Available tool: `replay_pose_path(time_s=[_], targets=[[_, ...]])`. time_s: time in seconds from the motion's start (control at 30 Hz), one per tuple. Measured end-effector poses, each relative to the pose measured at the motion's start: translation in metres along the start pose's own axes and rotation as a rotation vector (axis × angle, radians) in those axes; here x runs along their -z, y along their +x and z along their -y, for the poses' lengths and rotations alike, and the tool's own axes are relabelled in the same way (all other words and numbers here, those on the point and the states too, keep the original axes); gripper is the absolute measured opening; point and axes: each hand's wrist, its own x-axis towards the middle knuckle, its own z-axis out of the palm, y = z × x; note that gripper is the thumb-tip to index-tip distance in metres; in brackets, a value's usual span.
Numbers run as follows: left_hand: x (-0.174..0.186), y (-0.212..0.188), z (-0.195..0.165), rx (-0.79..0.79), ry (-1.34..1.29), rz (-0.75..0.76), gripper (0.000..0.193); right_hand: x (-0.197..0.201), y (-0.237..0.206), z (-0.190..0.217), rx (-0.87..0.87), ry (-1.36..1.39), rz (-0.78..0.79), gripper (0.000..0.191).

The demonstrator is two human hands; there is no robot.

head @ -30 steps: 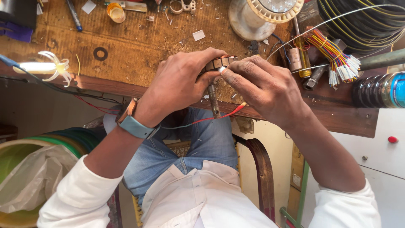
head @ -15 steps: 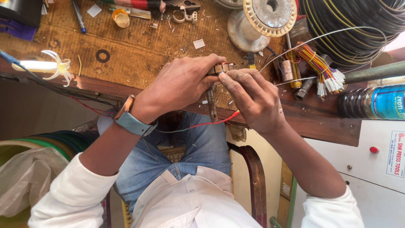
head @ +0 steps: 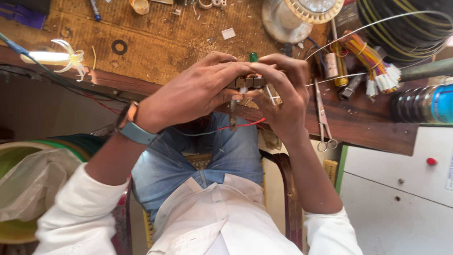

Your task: The person works on a circular electrical component, likely a stator, using a screwdriver and scissors. They cut small white insulating pieces and insert them into slots on the component, then tighten or adjust the slots with the screwdriver. The work is performed at a cluttered workbench with various tools and wires visible.

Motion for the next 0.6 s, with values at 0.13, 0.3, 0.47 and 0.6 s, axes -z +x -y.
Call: replay_pose_path(time_s=[0.13, 0.3, 0.47, 0.6], targets=[[-0.024, -0.013, -0.022, 0.148, -0.009, -0.325, 0.043, -0.003, -0.005, 0.001, -0.093, 0.058, 0.032, 0.037], [-0.059, -0.012, -0.038, 0.271, 0.147, -0.614, 0.035, -0.004, -0.008, 0.003, -0.139, 0.038, 0.043, 0.035], [-0.074, -0.012, -0.038, 0.26, 0.219, -0.677, 0.035, -0.003, -0.014, 0.007, -0.192, 0.071, 0.044, 0.038], [-0.078, -0.013, -0.037, 0.263, 0.201, -0.69, 0.035, -0.008, -0.019, 0.011, -0.209, 0.087, 0.011, 0.036]])
